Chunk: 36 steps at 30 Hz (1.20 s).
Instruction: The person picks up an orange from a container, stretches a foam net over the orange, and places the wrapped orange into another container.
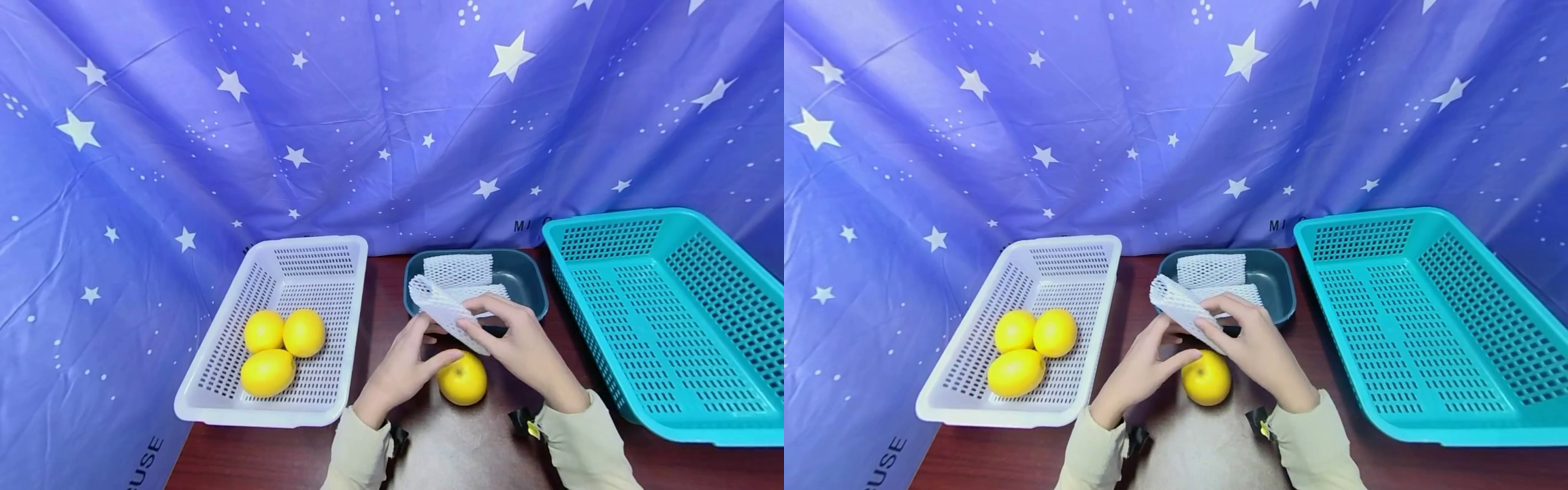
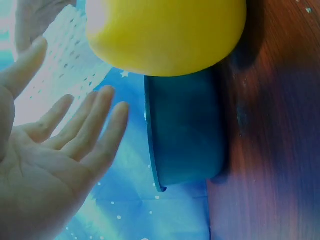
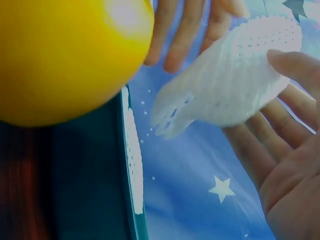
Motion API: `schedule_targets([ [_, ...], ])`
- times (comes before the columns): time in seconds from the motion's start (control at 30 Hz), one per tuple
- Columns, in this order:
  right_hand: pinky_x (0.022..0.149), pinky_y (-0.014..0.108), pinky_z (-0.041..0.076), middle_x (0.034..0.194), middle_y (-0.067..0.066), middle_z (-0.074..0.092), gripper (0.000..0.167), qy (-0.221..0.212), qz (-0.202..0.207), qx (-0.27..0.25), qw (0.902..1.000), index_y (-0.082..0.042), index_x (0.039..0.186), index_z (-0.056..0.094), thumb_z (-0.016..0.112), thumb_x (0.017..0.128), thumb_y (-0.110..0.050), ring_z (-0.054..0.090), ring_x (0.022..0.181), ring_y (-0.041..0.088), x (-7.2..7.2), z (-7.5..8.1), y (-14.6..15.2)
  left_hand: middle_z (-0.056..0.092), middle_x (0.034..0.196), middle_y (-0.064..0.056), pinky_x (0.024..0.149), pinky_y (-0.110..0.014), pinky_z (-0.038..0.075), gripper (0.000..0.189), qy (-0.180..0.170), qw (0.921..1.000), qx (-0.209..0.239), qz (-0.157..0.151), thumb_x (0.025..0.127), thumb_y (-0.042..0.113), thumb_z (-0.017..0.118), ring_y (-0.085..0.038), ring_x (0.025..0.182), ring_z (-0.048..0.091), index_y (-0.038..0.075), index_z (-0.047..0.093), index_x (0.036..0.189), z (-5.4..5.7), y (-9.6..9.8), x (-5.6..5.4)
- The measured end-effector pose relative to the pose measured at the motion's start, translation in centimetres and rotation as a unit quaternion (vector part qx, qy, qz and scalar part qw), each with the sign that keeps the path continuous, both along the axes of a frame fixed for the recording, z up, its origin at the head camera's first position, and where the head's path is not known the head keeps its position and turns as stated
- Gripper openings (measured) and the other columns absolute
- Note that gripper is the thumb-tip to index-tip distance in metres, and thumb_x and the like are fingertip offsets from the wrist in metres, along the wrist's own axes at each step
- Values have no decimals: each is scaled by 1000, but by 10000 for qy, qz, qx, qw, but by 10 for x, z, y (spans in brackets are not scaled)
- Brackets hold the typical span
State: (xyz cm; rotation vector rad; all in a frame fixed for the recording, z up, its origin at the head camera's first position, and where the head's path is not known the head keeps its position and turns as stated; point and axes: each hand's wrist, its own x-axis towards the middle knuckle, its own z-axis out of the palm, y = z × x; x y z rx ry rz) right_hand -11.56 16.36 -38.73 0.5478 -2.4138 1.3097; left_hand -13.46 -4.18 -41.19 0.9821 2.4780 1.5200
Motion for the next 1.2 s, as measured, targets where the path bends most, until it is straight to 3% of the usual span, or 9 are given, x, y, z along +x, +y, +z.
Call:
schedule_targets([
  [0.2,82,27,58,100,-11,69,20,80,359,141,9992,-19,106,71,75,89,-10,65,94,6,1,0,-4,61,112,-7,85,-27,57,33,215,9987,402,227,94,17,69,-23,100,64,8,55,123,0,1,1],
  [0.37,83,24,57,100,-12,69,18,32,458,137,9988,-22,105,71,73,90,-11,65,94,5,2,2,-4,63,102,-4,80,-26,56,21,562,9956,505,545,95,18,68,-16,92,65,10,59,112,1,1,2],
  [0.47,82,22,55,99,-14,68,14,-55,439,177,9989,-25,104,71,67,95,-14,63,91,6,3,3,-3,65,101,-3,79,-28,56,21,768,9920,631,779,95,19,68,-16,89,65,10,61,112,4,2,2],
  [0.63,83,24,53,100,-14,68,23,-368,55,372,9986,-23,104,70,48,106,-20,63,92,7,4,5,1,66,101,-4,73,-30,57,21,644,9895,856,970,93,18,70,-18,85,66,10,63,111,10,2,5],
  [0.8,80,29,53,95,-12,67,30,-844,-235,703,9937,-23,105,69,40,108,-32,62,87,9,3,3,2,66,103,-4,74,-32,58,22,612,9898,909,914,93,18,70,-20,85,66,11,63,113,15,1,7],
  [1.03,81,27,53,103,-7,68,28,-1267,262,399,9908,-20,118,64,40,108,-29,62,89,10,2,0,-2,64,108,-1,74,-32,57,23,647,9930,739,662,93,22,70,-22,89,64,14,64,114,17,2,9],
  [1.2,83,28,51,102,-6,68,25,-1219,328,424,9911,-17,118,64,42,108,-25,60,89,11,2,0,-4,62,108,1,79,-29,56,22,298,9957,752,448,95,26,67,-20,94,63,16,64,115,17,3,10],
])
